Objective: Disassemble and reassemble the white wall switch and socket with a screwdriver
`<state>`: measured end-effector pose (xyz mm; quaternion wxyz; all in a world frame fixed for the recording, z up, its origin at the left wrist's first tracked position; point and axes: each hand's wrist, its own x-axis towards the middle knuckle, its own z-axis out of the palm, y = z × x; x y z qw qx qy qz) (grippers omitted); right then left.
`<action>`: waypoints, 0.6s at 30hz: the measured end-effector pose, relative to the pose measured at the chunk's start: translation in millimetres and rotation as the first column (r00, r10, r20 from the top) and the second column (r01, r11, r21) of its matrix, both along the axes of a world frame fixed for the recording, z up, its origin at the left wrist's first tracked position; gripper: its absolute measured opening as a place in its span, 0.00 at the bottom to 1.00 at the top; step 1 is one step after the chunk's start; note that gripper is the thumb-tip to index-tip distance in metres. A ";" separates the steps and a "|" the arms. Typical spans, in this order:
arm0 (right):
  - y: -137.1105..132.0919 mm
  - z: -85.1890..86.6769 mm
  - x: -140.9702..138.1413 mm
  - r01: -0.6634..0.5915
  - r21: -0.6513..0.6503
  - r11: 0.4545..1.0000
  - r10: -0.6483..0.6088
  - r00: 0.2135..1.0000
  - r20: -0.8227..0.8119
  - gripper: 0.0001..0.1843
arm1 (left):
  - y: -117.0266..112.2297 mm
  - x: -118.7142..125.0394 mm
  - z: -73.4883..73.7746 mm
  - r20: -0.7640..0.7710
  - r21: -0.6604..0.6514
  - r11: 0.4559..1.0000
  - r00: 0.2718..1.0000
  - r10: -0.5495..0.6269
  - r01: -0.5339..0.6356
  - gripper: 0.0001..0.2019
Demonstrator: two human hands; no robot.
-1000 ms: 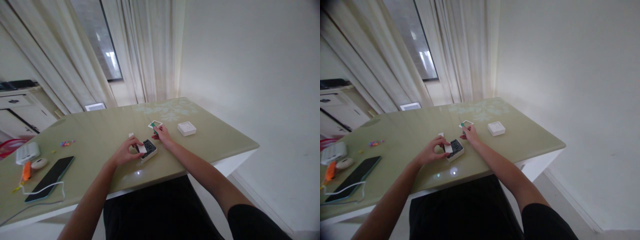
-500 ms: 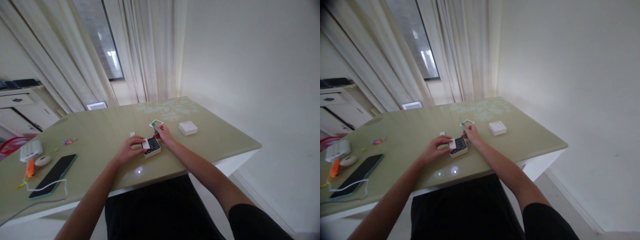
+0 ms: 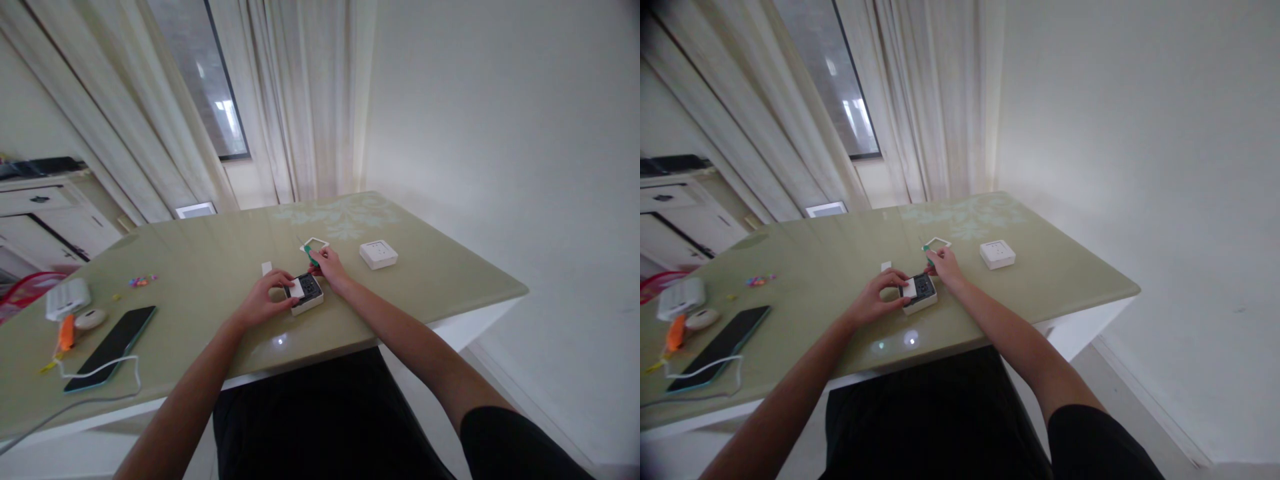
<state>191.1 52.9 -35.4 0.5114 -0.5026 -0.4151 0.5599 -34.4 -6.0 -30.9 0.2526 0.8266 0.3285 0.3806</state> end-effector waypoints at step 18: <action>0.9 0.1 0.5 -0.008 0.017 1.000 0.007 0.999 0.037 0.15 | 1.3 0.9 -3.1 0.011 -0.039 0.999 1.000 0.003 -0.003 0.16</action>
